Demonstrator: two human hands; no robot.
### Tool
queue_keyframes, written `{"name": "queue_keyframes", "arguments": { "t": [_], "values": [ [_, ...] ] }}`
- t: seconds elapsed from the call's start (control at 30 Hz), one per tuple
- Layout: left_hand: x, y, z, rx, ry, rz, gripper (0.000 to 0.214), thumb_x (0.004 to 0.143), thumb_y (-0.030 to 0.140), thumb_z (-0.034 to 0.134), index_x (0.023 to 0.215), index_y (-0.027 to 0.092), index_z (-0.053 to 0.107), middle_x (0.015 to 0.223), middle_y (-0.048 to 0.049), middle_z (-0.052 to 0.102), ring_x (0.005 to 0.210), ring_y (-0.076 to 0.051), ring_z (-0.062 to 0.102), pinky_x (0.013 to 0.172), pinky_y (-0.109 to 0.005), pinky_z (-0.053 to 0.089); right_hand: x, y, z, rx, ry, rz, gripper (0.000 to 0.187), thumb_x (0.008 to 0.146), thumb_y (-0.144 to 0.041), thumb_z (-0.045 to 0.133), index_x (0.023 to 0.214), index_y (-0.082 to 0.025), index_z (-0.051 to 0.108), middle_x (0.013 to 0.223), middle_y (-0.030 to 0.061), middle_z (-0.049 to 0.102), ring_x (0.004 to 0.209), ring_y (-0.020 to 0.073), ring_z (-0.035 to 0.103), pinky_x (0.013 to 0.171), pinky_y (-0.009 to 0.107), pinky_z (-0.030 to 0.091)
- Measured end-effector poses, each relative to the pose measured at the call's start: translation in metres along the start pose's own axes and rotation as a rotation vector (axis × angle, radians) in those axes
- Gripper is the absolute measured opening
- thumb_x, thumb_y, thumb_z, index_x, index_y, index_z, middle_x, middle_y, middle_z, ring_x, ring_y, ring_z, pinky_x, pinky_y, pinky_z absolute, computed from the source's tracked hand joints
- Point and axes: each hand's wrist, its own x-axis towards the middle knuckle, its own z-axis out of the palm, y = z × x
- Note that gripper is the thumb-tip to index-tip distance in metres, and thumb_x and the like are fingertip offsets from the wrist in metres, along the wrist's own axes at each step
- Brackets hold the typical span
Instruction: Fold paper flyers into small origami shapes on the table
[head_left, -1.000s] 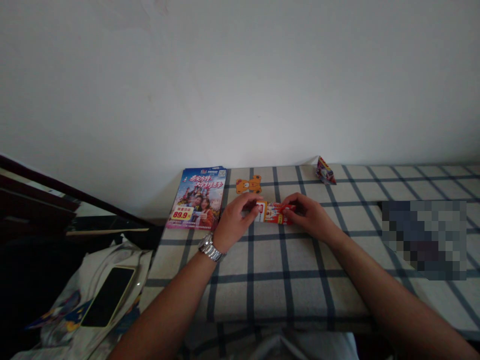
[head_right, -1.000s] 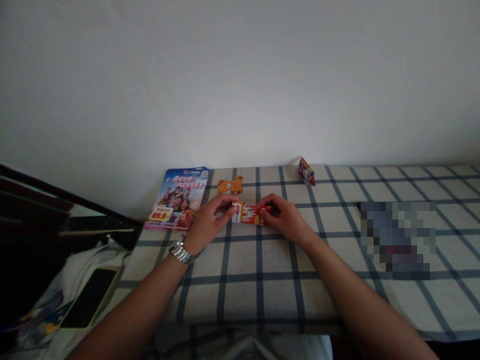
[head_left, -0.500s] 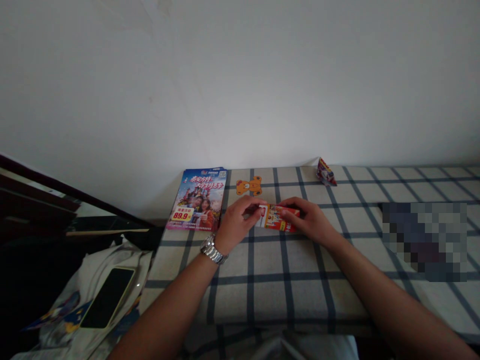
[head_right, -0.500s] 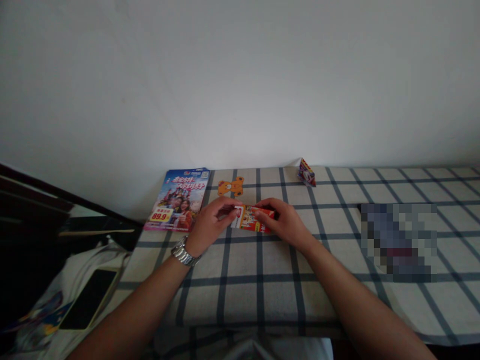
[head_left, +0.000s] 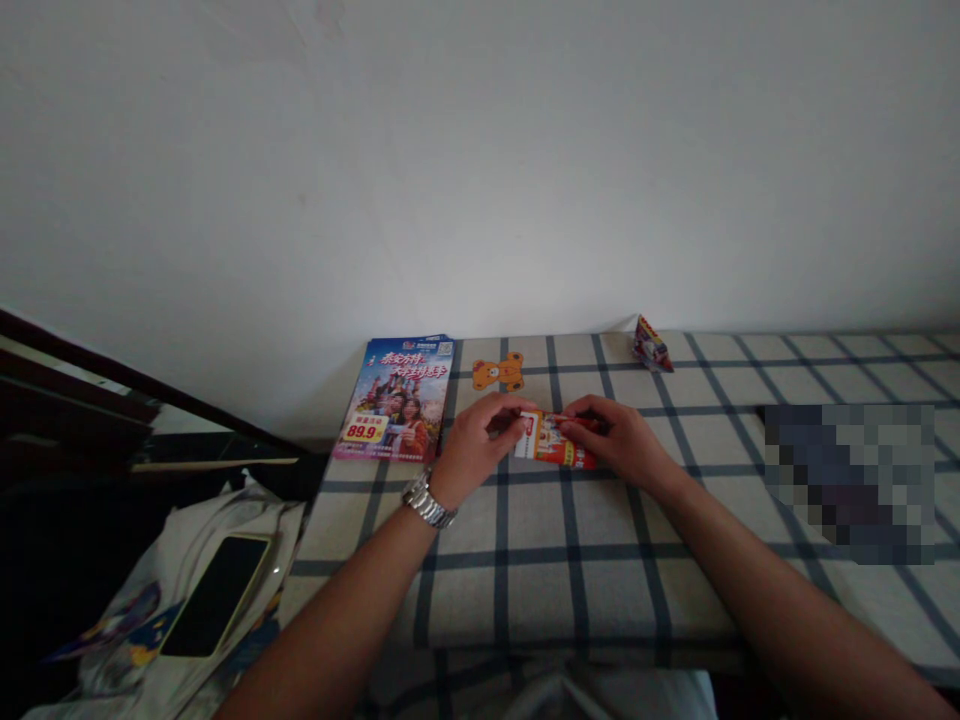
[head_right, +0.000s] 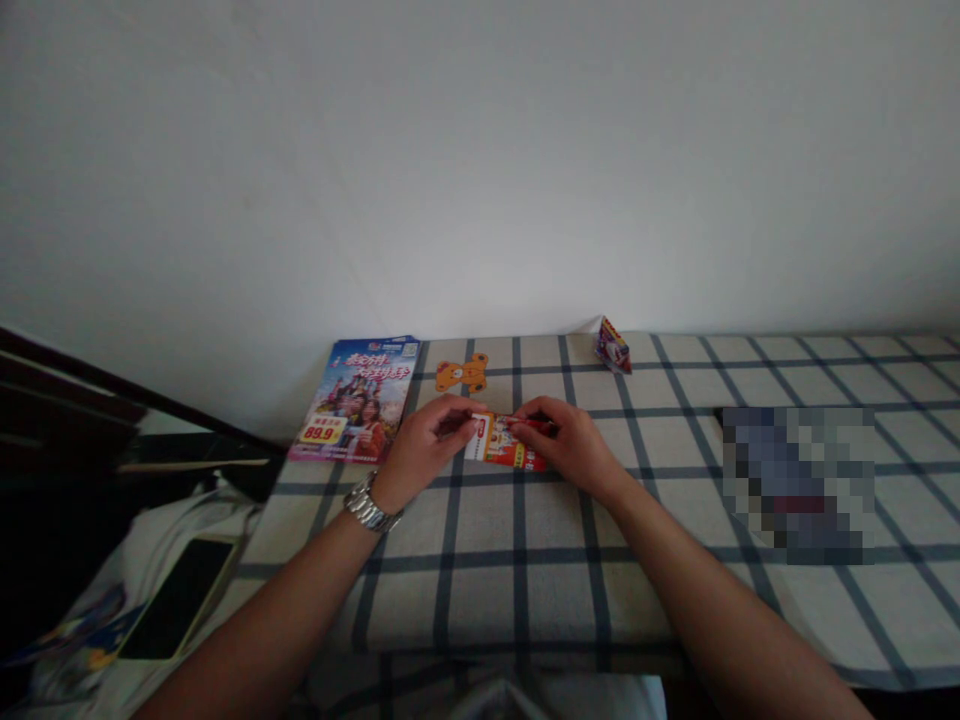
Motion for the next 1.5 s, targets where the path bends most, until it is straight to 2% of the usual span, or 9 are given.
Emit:
{"name": "queue_keyframes", "arguments": {
  "t": [0.53,0.7,0.9,1.1,1.5],
  "values": [
    [-0.0004,-0.0011,0.0006,-0.028,0.000,0.004,0.016,0.097,0.019,0.066,0.111,0.022,0.071,0.107,-0.0023,0.076,0.093,-0.015,0.073,0.084,-0.026,0.059,0.0007,0.0034,0.0008,0.005,-0.005,-0.051,0.025,0.093,-0.044,0.071,0.110,-0.025,0.073,0.100,0.0034,0.078,0.085,0.0198,0.072,0.075,0.031,0.057],
    [-0.0008,-0.0004,0.0007,-0.012,0.000,0.013,0.017,0.097,0.019,0.064,0.112,0.022,0.072,0.108,-0.0028,0.075,0.093,-0.015,0.072,0.083,-0.027,0.059,0.0009,0.0021,0.0005,-0.013,0.000,-0.070,0.024,0.093,-0.043,0.071,0.108,-0.025,0.074,0.100,0.0034,0.078,0.086,0.0205,0.073,0.077,0.031,0.057],
    [-0.0003,-0.0026,0.0002,0.070,-0.014,0.057,0.022,0.099,0.020,0.062,0.114,0.027,0.075,0.109,-0.0032,0.073,0.097,-0.017,0.070,0.085,-0.030,0.058,0.0002,0.0014,0.0011,0.005,-0.009,-0.056,0.025,0.094,-0.044,0.070,0.108,-0.024,0.075,0.098,0.0041,0.079,0.084,0.0209,0.073,0.074,0.032,0.058],
    [-0.0004,-0.0039,0.0020,0.053,-0.017,0.040,0.019,0.098,0.020,0.062,0.113,0.024,0.074,0.108,-0.0038,0.074,0.093,-0.017,0.071,0.085,-0.030,0.058,-0.0004,0.0035,0.0016,0.000,-0.010,-0.046,0.026,0.094,-0.046,0.070,0.108,-0.024,0.076,0.094,0.0043,0.079,0.078,0.0203,0.073,0.069,0.031,0.057],
    [-0.0028,-0.0031,0.0038,-0.008,-0.071,0.013,0.018,0.101,0.032,0.061,0.116,0.024,0.069,0.113,-0.0041,0.074,0.097,-0.018,0.072,0.088,-0.031,0.058,-0.0011,0.0015,0.0007,0.035,-0.015,-0.025,0.027,0.094,-0.047,0.070,0.107,-0.024,0.074,0.098,0.0045,0.079,0.083,0.0211,0.073,0.073,0.033,0.058]
  ]
}}
